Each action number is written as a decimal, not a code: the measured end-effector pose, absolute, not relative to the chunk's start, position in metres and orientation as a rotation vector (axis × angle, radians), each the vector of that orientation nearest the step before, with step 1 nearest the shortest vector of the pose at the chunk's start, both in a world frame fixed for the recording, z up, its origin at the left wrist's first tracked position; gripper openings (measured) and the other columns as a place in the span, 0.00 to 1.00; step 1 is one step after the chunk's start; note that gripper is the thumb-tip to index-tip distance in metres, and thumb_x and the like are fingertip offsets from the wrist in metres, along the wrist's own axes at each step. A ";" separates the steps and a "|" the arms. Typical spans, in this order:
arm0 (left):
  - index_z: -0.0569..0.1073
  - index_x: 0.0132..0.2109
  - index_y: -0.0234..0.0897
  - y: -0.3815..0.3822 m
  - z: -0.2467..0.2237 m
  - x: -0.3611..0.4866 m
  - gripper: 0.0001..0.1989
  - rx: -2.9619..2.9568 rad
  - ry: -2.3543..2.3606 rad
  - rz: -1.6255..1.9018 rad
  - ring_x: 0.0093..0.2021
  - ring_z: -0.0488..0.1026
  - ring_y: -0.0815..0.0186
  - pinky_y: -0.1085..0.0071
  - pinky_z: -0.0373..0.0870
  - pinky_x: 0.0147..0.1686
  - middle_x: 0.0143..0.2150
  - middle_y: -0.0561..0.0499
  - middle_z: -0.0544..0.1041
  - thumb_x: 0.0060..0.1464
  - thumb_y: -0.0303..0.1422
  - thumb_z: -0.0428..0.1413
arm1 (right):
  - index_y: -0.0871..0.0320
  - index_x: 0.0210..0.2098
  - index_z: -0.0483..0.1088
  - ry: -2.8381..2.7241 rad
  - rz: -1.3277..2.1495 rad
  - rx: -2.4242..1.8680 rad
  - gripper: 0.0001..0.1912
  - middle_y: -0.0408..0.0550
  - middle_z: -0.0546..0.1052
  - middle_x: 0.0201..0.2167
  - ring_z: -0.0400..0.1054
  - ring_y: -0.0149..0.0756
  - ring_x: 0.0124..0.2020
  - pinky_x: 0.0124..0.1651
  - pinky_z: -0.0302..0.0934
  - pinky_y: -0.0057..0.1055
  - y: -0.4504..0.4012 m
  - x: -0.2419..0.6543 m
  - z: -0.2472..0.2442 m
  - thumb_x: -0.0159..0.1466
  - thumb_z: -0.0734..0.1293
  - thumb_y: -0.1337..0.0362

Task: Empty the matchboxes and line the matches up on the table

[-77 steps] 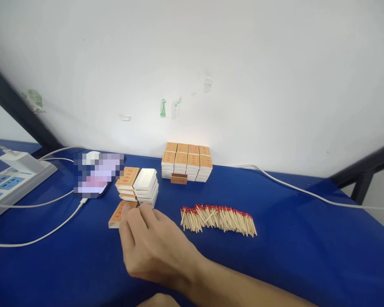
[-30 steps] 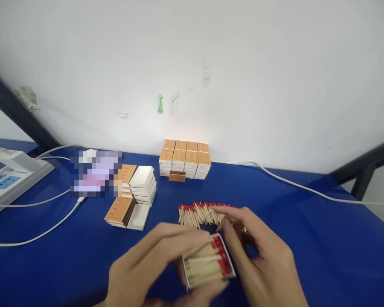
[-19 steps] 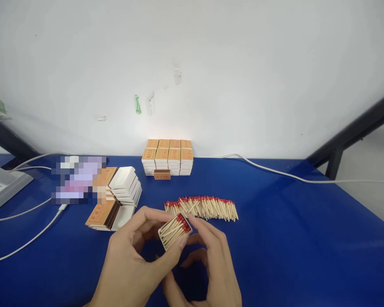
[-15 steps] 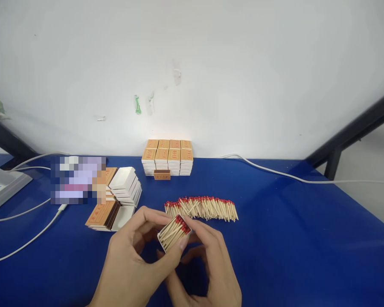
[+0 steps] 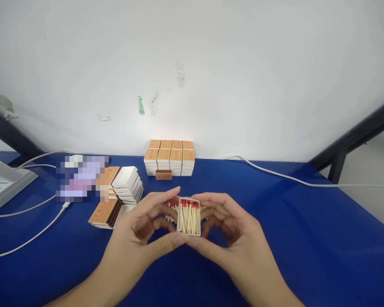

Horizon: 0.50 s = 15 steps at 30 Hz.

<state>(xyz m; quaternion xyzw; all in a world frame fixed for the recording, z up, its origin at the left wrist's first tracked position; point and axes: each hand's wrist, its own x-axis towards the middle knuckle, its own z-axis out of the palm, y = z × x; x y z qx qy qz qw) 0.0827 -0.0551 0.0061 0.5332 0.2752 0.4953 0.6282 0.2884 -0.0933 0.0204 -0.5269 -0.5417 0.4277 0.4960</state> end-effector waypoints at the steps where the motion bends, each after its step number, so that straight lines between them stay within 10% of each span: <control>1: 0.83 0.64 0.52 -0.052 0.006 0.081 0.30 1.230 0.634 1.123 0.48 0.82 0.65 0.72 0.84 0.48 0.57 0.48 0.78 0.55 0.30 0.76 | 0.45 0.56 0.78 -1.323 1.079 -1.272 0.28 0.47 0.87 0.48 0.83 0.46 0.46 0.44 0.80 0.36 -0.088 0.292 0.023 0.59 0.85 0.59; 15: 0.82 0.58 0.41 -0.025 0.001 0.078 0.25 1.316 0.792 1.128 0.56 0.84 0.53 0.57 0.82 0.58 0.57 0.45 0.86 0.55 0.33 0.77 | 0.41 0.63 0.76 -1.480 0.886 -1.389 0.29 0.43 0.79 0.42 0.68 0.35 0.33 0.33 0.69 0.32 -0.062 0.324 0.019 0.65 0.80 0.49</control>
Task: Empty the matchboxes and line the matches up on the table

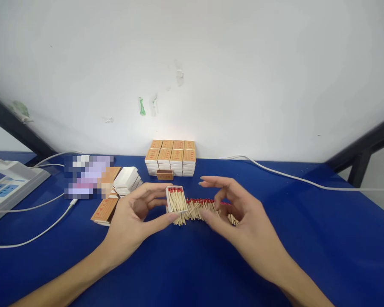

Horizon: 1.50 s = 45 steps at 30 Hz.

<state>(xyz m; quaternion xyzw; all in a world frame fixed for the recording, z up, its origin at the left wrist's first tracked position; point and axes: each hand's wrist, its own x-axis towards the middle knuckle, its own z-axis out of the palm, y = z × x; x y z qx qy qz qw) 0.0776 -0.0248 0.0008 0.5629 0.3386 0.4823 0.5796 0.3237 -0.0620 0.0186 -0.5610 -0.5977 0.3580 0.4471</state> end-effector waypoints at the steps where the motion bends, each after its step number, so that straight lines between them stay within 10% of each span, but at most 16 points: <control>1: 0.81 0.58 0.41 -0.024 0.000 0.078 0.25 1.329 0.798 1.128 0.56 0.84 0.53 0.57 0.82 0.58 0.56 0.45 0.86 0.55 0.33 0.77 | 0.42 0.61 0.77 -1.436 0.862 -1.385 0.25 0.45 0.80 0.46 0.68 0.35 0.34 0.34 0.69 0.32 -0.060 0.330 0.018 0.67 0.79 0.48; 12: 0.82 0.59 0.45 -0.027 -0.001 0.082 0.24 1.573 0.961 1.069 0.67 0.79 0.54 0.52 0.70 0.74 0.63 0.50 0.83 0.56 0.33 0.75 | 0.45 0.58 0.79 -1.288 0.907 -1.342 0.18 0.47 0.80 0.48 0.63 0.31 0.31 0.24 0.55 0.27 -0.056 0.344 0.017 0.70 0.75 0.50; 24: 0.82 0.58 0.47 -0.012 -0.010 0.092 0.23 1.723 0.990 0.987 0.71 0.75 0.51 0.50 0.69 0.73 0.63 0.49 0.83 0.56 0.35 0.75 | 0.43 0.52 0.82 -1.460 0.723 -1.491 0.13 0.45 0.79 0.39 0.67 0.38 0.34 0.32 0.62 0.35 -0.057 0.342 0.017 0.71 0.73 0.49; 30: 0.83 0.57 0.46 -0.013 -0.010 0.091 0.23 1.746 1.023 0.975 0.69 0.76 0.49 0.50 0.70 0.71 0.61 0.48 0.85 0.55 0.34 0.75 | 0.39 0.51 0.83 -1.924 0.355 -1.408 0.11 0.46 0.81 0.54 0.70 0.49 0.53 0.55 0.67 0.48 -0.060 0.335 0.009 0.77 0.68 0.56; 45: 0.82 0.59 0.46 -0.014 -0.009 0.091 0.24 1.725 1.057 0.961 0.68 0.77 0.50 0.49 0.69 0.71 0.62 0.48 0.85 0.56 0.36 0.75 | 0.46 0.48 0.83 -2.075 0.246 -1.448 0.12 0.55 0.73 0.63 0.64 0.55 0.56 0.47 0.71 0.48 -0.062 0.331 -0.001 0.78 0.65 0.60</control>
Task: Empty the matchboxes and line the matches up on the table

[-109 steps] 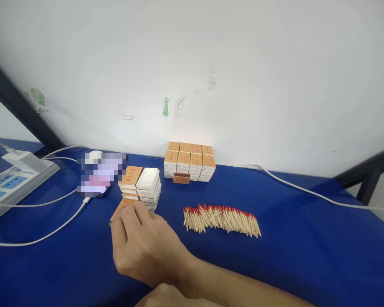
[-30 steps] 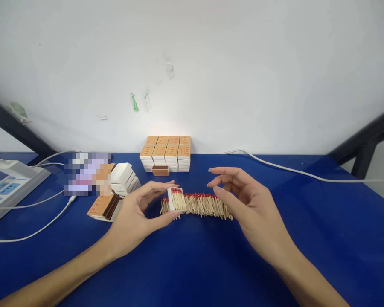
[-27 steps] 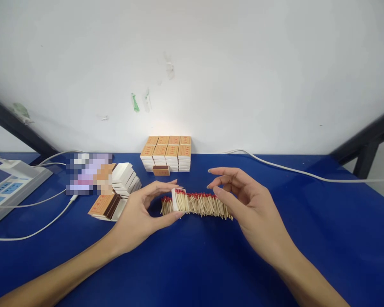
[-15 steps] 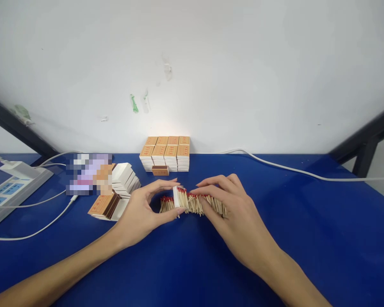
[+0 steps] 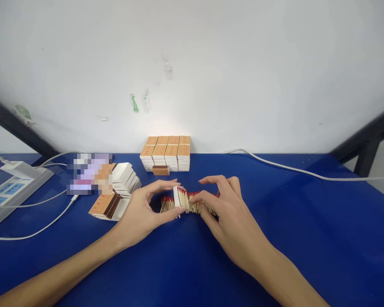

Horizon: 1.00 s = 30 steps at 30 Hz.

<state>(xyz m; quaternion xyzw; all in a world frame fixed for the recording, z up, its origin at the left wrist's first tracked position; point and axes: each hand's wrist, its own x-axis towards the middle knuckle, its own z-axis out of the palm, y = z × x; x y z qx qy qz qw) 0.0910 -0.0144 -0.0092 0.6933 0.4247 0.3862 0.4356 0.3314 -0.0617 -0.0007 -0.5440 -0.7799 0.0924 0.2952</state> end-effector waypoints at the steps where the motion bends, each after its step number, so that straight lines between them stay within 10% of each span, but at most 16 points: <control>1: 0.82 0.59 0.45 -0.014 -0.009 0.091 0.24 1.724 1.057 0.961 0.68 0.77 0.50 0.49 0.69 0.71 0.62 0.48 0.85 0.55 0.36 0.75 | 0.47 0.47 0.82 -2.078 0.244 -1.445 0.12 0.55 0.72 0.63 0.63 0.55 0.56 0.48 0.71 0.49 -0.062 0.331 -0.001 0.78 0.65 0.60; 30: 0.84 0.60 0.47 -0.011 -0.005 0.095 0.26 1.822 1.098 0.933 0.57 0.82 0.52 0.53 0.76 0.61 0.56 0.47 0.86 0.54 0.37 0.75 | 0.43 0.57 0.77 -2.039 0.321 -1.465 0.13 0.48 0.83 0.57 0.70 0.54 0.59 0.57 0.63 0.54 -0.061 0.323 0.002 0.80 0.62 0.58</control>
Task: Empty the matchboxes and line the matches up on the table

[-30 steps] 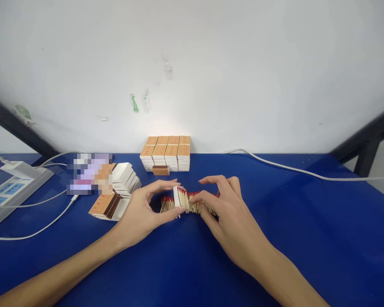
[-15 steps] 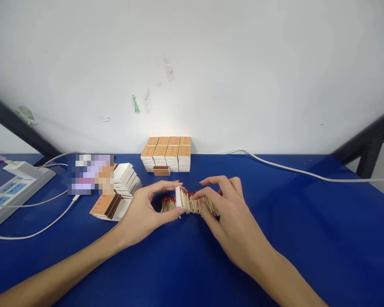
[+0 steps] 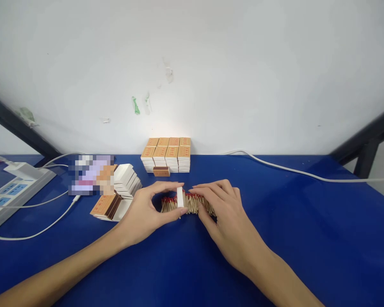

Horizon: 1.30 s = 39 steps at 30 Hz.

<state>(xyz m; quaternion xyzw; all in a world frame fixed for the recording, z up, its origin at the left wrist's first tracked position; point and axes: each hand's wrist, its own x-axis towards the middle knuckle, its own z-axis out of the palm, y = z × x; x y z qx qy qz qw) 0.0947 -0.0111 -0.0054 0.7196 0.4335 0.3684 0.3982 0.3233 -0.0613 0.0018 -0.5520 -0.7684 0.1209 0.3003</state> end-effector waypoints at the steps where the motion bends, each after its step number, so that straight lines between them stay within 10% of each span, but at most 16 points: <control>1: 0.84 0.60 0.47 -0.011 -0.005 0.094 0.26 1.833 1.097 0.934 0.57 0.82 0.52 0.52 0.76 0.61 0.56 0.47 0.86 0.54 0.36 0.75 | 0.43 0.58 0.77 -2.043 0.322 -1.462 0.13 0.48 0.83 0.57 0.70 0.54 0.59 0.57 0.63 0.54 -0.062 0.323 0.002 0.80 0.62 0.58; 39: 0.84 0.55 0.51 -0.021 0.041 0.070 0.20 2.159 1.381 0.751 0.52 0.82 0.54 0.51 0.76 0.57 0.50 0.54 0.85 0.56 0.39 0.75 | 0.44 0.60 0.75 -2.081 0.307 -1.417 0.14 0.45 0.83 0.59 0.68 0.52 0.59 0.59 0.61 0.55 -0.065 0.322 0.001 0.81 0.62 0.60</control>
